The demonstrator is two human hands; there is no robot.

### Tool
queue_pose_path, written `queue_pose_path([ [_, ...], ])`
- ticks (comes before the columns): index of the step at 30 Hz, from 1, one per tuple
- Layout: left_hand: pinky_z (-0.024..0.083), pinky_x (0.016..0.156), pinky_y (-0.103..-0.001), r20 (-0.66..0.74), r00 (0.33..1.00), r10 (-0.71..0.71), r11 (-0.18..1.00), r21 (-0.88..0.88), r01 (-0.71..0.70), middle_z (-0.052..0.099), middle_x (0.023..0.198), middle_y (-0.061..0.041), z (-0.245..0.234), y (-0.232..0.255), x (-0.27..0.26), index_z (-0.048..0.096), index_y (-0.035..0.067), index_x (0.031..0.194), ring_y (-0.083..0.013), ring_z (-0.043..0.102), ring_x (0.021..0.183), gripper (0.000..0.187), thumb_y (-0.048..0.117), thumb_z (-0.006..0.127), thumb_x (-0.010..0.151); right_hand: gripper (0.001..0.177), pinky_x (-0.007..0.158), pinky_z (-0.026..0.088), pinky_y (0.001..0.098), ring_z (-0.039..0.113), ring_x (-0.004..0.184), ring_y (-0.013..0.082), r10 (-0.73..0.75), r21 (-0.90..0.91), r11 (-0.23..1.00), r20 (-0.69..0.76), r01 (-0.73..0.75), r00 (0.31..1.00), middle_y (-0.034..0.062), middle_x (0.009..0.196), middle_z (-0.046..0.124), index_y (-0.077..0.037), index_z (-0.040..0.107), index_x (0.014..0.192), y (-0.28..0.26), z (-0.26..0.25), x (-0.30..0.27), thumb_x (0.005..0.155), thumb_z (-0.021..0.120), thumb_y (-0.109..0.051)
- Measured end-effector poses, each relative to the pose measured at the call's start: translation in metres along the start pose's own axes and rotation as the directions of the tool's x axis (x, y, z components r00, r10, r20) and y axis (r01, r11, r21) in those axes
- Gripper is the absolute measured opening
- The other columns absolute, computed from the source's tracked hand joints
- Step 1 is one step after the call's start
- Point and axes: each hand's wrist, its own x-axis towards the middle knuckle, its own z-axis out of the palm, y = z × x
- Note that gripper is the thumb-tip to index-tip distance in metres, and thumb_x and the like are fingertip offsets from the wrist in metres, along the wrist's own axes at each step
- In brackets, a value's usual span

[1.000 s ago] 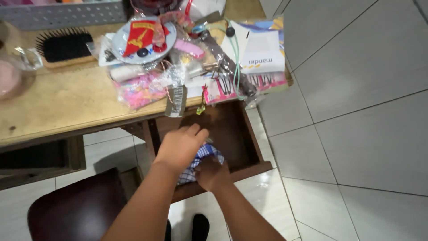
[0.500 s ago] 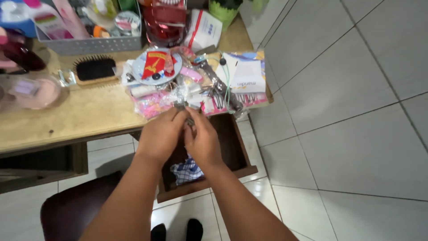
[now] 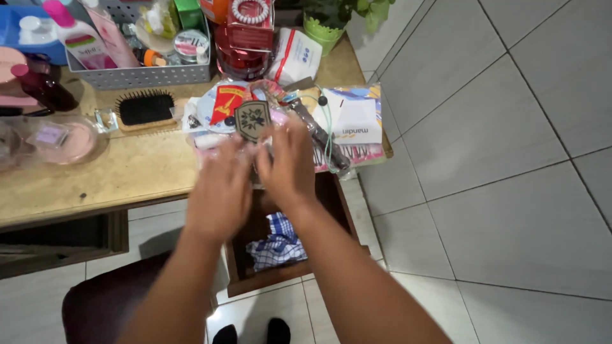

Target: The recorder is cleaning a wooden drawer with a damp cloth.

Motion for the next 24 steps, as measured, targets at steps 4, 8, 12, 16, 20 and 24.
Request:
queue_pose_path([
  [4, 0.023, 0.120, -0.048, 0.466, 0.872, 0.149, 0.895, 0.311, -0.319, 0.042, 0.154, -0.023, 0.042, 0.016, -0.079, 0.049, -0.006, 0.143, -0.0356, 0.032, 0.147, 0.060, 0.023, 0.058, 0.091, 0.021, 0.095, 0.048, 0.0523, 0.057, 0.108, 0.0409, -0.131, -0.014, 0.991, 0.183, 0.136, 0.974, 0.0191, 0.111, 0.054, -0.004, 0.063, 0.106, 0.024, -0.001, -0.114, 0.093, 0.071, -0.018],
  [8, 0.013, 0.122, -0.050, 0.651, 0.755, 0.080, 0.985, 0.063, -0.159, 0.028, 0.164, -0.020, 0.074, 0.018, -0.140, 0.036, -0.006, 0.148, -0.0338, 0.018, 0.153, 0.076, 0.040, 0.059, 0.091, 0.025, 0.088, 0.048, 0.0532, 0.059, 0.104, 0.0400, 0.072, -0.024, 0.997, 0.554, -0.071, 0.830, 0.0166, 0.114, 0.059, -0.010, 0.067, 0.110, 0.037, -0.006, -0.186, 0.088, 0.072, -0.022],
  [12, 0.006, 0.124, -0.046, 0.802, 0.582, -0.132, 0.991, 0.122, 0.057, 0.010, 0.169, -0.017, 0.075, 0.022, -0.152, 0.015, -0.001, 0.158, -0.0326, 0.005, 0.157, 0.103, 0.057, 0.064, 0.089, 0.056, 0.101, 0.044, 0.0527, 0.052, 0.122, 0.0457, 0.449, -0.356, 0.891, 0.779, -0.281, 0.438, 0.0229, 0.134, 0.051, -0.031, 0.066, 0.133, 0.050, 0.012, -0.212, 0.079, 0.080, -0.039],
  [16, 0.006, 0.125, -0.047, 0.822, 0.504, -0.266, 0.964, 0.237, 0.122, 0.007, 0.170, -0.015, 0.092, 0.004, -0.173, 0.010, 0.002, 0.160, -0.0336, 0.002, 0.156, 0.113, 0.062, 0.069, 0.085, 0.078, 0.112, 0.032, 0.0594, 0.036, 0.140, 0.0527, 0.440, -0.425, 0.897, 0.828, -0.123, 0.348, 0.0318, 0.150, 0.040, -0.039, 0.059, 0.145, 0.085, 0.055, -0.243, 0.073, 0.089, -0.047],
  [20, 0.009, 0.124, -0.050, 0.737, 0.575, -0.356, 0.934, 0.288, 0.210, 0.008, 0.173, -0.016, 0.106, -0.007, -0.187, 0.013, 0.004, 0.163, -0.0372, 0.005, 0.155, 0.121, 0.059, 0.078, 0.077, 0.057, 0.109, 0.043, 0.0513, 0.060, 0.125, 0.0336, 0.446, -0.354, 0.863, 0.868, -0.360, 0.217, 0.0086, 0.135, 0.066, -0.028, 0.068, 0.129, 0.100, 0.109, -0.281, 0.073, 0.081, -0.029],
  [24, 0.009, 0.124, -0.052, 0.702, 0.597, -0.388, 0.921, 0.272, 0.278, 0.007, 0.172, -0.021, 0.110, 0.004, -0.175, 0.014, 0.003, 0.163, -0.0396, 0.005, 0.154, 0.131, 0.061, 0.084, 0.069, 0.039, 0.101, 0.055, 0.0413, 0.069, 0.116, 0.0302, 0.220, -0.101, 0.935, 0.918, -0.341, 0.330, 0.0094, 0.122, 0.075, -0.019, 0.074, 0.113, 0.114, 0.139, -0.312, 0.075, 0.072, -0.019],
])
